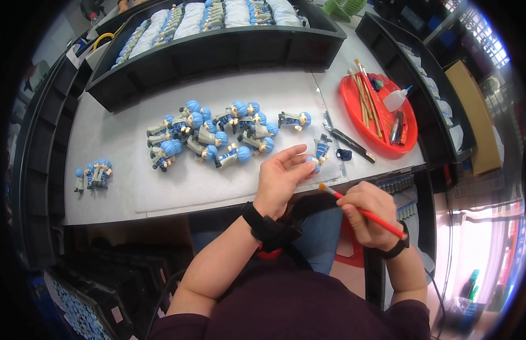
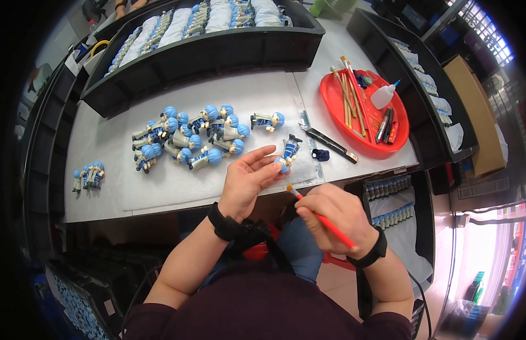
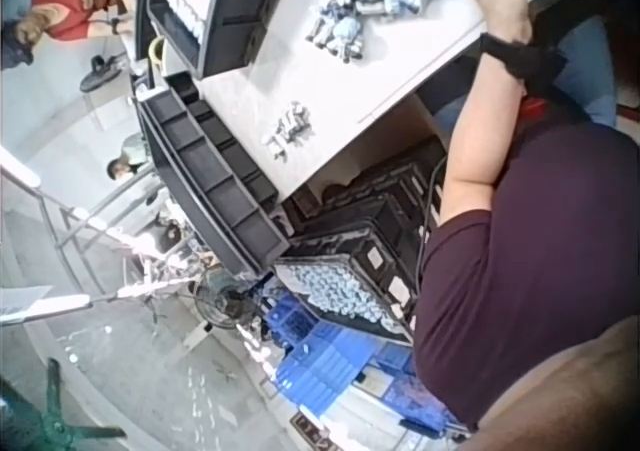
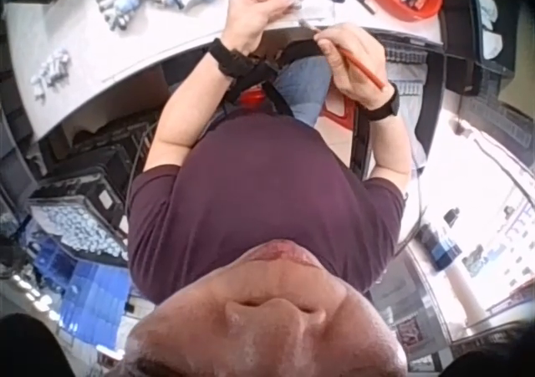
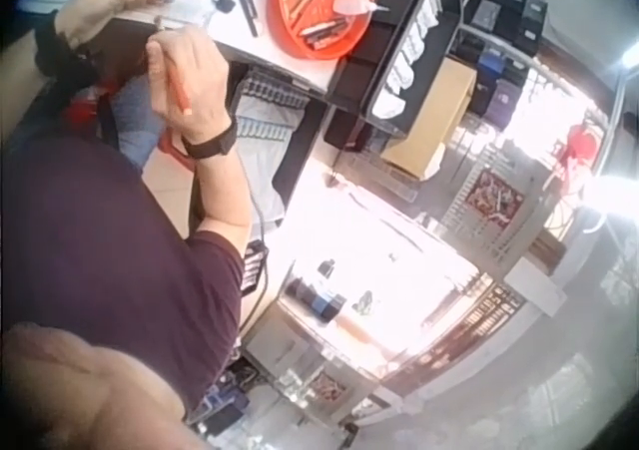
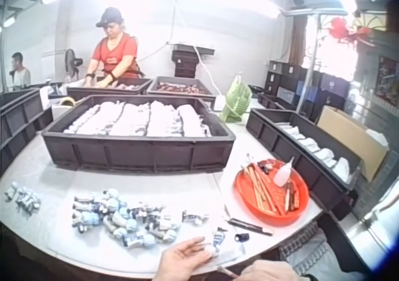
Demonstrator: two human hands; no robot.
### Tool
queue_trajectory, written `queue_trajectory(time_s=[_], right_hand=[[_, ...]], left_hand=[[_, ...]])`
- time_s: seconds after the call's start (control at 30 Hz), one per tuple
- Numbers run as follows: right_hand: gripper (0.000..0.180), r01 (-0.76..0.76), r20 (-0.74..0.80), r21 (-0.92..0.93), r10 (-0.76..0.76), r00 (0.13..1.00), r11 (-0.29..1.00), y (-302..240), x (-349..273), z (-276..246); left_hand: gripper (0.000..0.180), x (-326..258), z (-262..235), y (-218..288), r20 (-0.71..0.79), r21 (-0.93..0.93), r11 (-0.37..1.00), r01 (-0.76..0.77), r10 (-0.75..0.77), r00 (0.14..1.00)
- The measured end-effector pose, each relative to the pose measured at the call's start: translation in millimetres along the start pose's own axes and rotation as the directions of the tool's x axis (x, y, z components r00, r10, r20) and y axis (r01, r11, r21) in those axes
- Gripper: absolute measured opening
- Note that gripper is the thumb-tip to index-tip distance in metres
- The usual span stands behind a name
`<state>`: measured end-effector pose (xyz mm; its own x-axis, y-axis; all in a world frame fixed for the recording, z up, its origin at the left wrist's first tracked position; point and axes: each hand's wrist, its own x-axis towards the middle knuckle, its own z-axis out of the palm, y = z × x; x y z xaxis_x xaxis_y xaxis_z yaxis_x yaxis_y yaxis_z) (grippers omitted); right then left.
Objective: Assembling and applying glue to small plastic anime figurines at a workshop table.
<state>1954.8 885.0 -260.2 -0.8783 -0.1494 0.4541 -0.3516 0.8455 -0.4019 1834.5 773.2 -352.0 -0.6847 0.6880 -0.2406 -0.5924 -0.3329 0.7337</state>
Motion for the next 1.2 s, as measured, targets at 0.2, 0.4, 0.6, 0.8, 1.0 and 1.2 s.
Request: queue_trajectory(time_s=[0.2,0.4,0.6,0.8,1.0,1.2], right_hand=[[0.010,-0.197,-0.262,-0.041,0.179,0.948,0.980,4.3,-5.7,-22.8],[0.014,-0.175,-0.293,-0.277,0.091,0.952,0.945,30.7,-3.7,-32.3],[0.032,-0.145,-0.169,-0.481,0.071,0.983,0.865,71.8,10.3,-48.6],[0.045,-0.013,0.077,-0.692,0.092,0.993,0.722,127.6,31.2,-65.1],[0.044,0.106,0.265,-0.763,0.159,0.951,0.638,197.1,51.5,-56.2],[0.042,0.016,0.275,-0.759,0.298,0.914,0.651,208.3,66.7,-43.3]], left_hand=[[0.033,-0.6,-2.2,4.1,0.039,0.003,0.998,0.065,-0.065,0.997],[0.027,-1.2,-6.2,4.7,0.119,0.031,0.994,0.101,-0.104,0.988],[0.026,-2.7,-7.5,7.1,0.162,0.048,0.995,0.091,-0.098,0.982],[0.026,0.4,-9.0,6.9,0.189,0.055,0.993,0.103,-0.112,0.976],[0.027,2.8,-13.1,9.2,0.172,0.032,0.992,0.122,-0.125,0.977],[0.024,4.5,-14.1,5.6,0.181,0.004,0.992,0.122,-0.121,0.976]])
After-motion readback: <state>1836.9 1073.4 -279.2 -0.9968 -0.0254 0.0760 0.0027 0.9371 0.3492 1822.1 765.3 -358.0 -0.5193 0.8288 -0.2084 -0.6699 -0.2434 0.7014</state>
